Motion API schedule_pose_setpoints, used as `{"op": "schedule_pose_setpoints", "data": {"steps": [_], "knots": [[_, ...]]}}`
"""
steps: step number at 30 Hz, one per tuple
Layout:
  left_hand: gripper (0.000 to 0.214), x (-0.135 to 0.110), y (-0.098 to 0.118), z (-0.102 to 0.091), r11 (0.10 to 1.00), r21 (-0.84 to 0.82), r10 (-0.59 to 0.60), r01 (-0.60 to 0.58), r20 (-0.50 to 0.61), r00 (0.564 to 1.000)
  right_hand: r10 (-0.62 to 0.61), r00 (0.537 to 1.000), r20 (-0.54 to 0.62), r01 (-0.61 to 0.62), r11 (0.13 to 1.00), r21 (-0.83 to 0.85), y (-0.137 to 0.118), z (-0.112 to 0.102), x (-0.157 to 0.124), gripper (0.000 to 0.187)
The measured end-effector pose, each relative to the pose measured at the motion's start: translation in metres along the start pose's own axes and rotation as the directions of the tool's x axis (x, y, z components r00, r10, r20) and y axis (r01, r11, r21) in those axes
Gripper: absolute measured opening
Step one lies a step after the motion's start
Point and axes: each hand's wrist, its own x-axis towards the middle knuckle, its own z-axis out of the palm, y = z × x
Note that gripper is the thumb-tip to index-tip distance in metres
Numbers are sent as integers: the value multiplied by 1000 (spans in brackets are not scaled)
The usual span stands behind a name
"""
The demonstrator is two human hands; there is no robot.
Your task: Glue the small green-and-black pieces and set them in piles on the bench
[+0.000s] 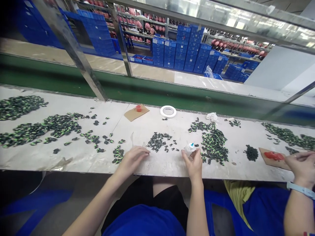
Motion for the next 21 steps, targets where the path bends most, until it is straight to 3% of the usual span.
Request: {"op": "schedule_pose_setpoints", "data": {"steps": [4,9,13,17,21], "knots": [[14,-11,15,34,993,-115,30,-28,12,999,15,999,-43,-5,973,230,-7,9,-21,36],[13,-23,12,41,991,-126,31,-37,-48,998,218,965,-145,-137,892,431,-9,31,-38,42],[10,-24,14,38,989,-141,-45,34,-80,996,229,962,-149,-176,937,303,-13,44,-48,43],[6,-25,18,39,981,-150,-140,120,-129,982,50,972,-229,-35,997,69,-15,48,-55,38],[6,-26,20,41,974,-183,-161,136,-130,978,-87,969,-229,73,995,-67,-15,47,-57,38]]}}
